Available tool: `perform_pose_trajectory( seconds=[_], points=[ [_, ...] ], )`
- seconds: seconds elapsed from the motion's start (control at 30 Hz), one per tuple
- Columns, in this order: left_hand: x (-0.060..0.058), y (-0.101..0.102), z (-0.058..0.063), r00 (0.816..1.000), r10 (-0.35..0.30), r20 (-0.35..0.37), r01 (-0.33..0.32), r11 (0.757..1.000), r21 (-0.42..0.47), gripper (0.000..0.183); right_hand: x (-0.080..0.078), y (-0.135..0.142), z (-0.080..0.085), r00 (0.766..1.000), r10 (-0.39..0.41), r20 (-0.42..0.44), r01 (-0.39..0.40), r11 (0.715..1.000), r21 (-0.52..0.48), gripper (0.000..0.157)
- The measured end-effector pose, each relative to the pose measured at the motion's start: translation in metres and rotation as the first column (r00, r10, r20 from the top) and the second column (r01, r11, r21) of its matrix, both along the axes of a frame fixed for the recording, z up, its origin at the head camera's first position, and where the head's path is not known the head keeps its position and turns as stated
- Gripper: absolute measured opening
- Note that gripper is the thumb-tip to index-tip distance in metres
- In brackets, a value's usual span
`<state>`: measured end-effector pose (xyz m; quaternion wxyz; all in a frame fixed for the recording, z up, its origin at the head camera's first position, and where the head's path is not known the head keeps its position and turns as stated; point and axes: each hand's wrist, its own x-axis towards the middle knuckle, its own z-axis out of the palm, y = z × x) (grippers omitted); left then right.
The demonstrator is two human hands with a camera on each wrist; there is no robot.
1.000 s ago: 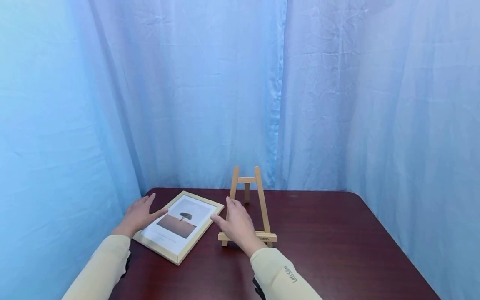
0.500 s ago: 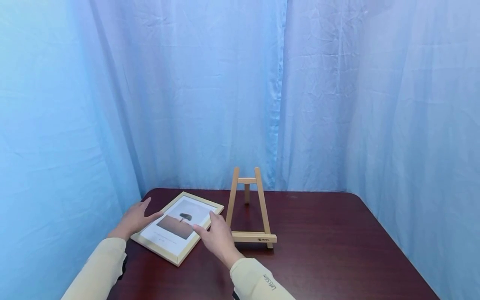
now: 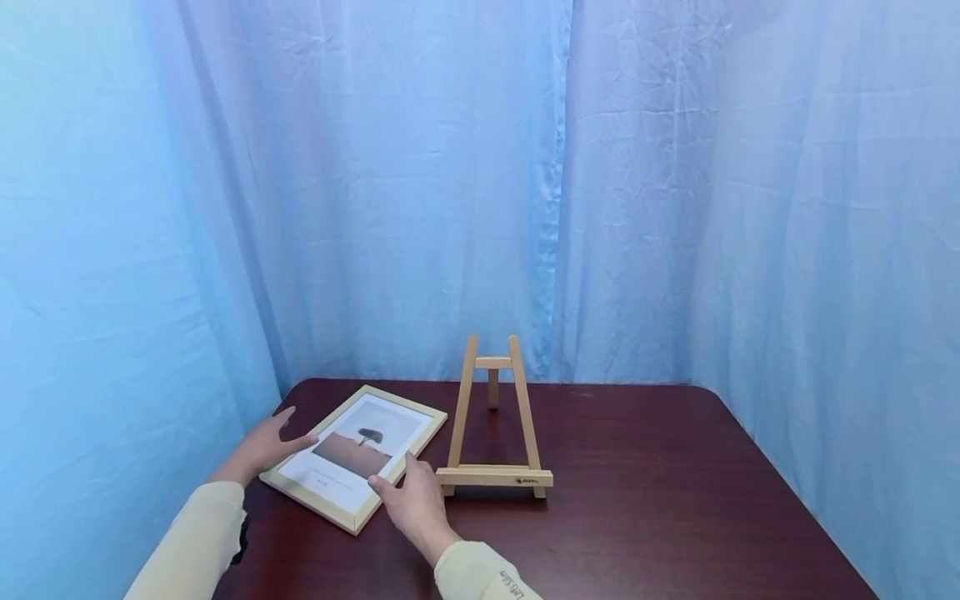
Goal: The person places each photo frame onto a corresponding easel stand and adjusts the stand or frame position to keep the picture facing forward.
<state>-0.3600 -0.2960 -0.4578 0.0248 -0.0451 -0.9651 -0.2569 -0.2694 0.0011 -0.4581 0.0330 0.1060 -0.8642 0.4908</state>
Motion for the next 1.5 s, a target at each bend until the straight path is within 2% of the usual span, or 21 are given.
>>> perform_pose_trajectory(
  seconds=[0.23,0.5,0.77,1.17,1.5],
  points=[
    [-0.002,-0.01,-0.009,1.0,0.007,0.028,-0.008,0.999,0.052,0.102,0.001,-0.008,-0.014,0.999,-0.052,0.003,0.052,0.998,-0.022,0.075],
    [0.0,-0.015,-0.017,0.998,0.026,0.065,-0.031,0.996,0.087,0.098,0.006,-0.018,-0.028,0.994,-0.095,0.058,0.098,0.994,-0.041,0.073],
    [-0.006,-0.015,-0.029,0.997,0.035,0.071,-0.042,0.994,0.106,0.1,0.005,-0.018,-0.034,0.985,-0.103,0.137,0.108,0.994,-0.033,0.073],
    [-0.011,-0.018,-0.042,0.994,0.057,0.093,-0.068,0.991,0.115,0.101,0.004,-0.017,-0.04,0.986,-0.118,0.115,0.122,0.992,-0.029,0.069],
    [-0.01,-0.016,-0.043,0.991,0.067,0.119,-0.084,0.985,0.148,0.099,0.0,-0.017,-0.044,0.983,-0.143,0.116,0.147,0.989,-0.03,0.068]
  ],
)
